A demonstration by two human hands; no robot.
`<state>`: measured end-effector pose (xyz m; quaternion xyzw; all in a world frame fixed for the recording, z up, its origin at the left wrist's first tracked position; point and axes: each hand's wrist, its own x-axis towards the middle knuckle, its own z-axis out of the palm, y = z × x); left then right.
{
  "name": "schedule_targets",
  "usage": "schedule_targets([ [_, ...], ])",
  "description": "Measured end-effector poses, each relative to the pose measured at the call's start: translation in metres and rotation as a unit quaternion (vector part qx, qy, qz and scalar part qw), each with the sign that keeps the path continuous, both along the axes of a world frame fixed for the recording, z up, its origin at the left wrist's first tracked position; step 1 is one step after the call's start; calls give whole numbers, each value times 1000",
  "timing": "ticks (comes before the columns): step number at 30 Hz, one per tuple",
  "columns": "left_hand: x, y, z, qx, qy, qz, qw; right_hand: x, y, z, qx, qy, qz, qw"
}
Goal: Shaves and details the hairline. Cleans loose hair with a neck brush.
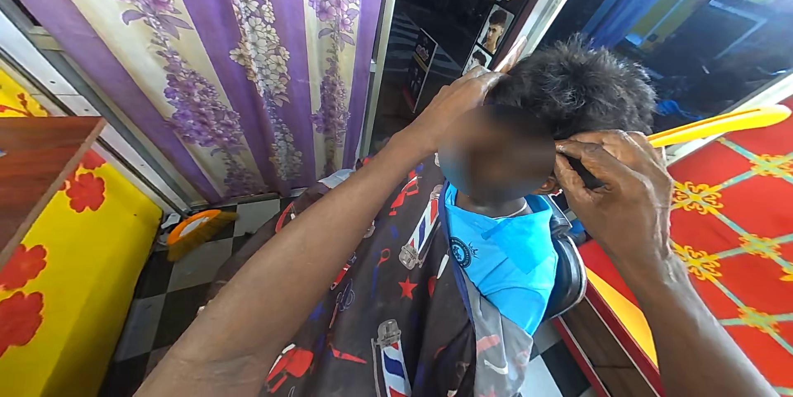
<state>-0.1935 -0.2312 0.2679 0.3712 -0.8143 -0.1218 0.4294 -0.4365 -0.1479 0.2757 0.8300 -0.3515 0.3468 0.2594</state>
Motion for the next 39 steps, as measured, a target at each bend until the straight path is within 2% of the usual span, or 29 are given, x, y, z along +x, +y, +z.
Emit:
schedule_targets([
  [3,0,0,1,4,-5,2,1000,0,1,0,6,2,-4,1000],
  [6,0,-1,1,5,-11,-7,1000,4,8,0,-38,-29,5,999],
  [9,6,-6,4,41,-3,-52,998,10,19,1,-86,-58,-4,995],
  [14,16,-10,3,45,11,-115,992,23,42,0,-86,-18,-62,994],
  [22,9,-5,3,-5,-21,-58,998,31,42,-8,-86,43,-111,989],
  [27,7,1,13,6,-57,-24,998,35,43,-4,-80,63,-130,986],
  [39,4,3,17,-2,-60,-10,998,39,44,4,-75,107,-146,981],
])
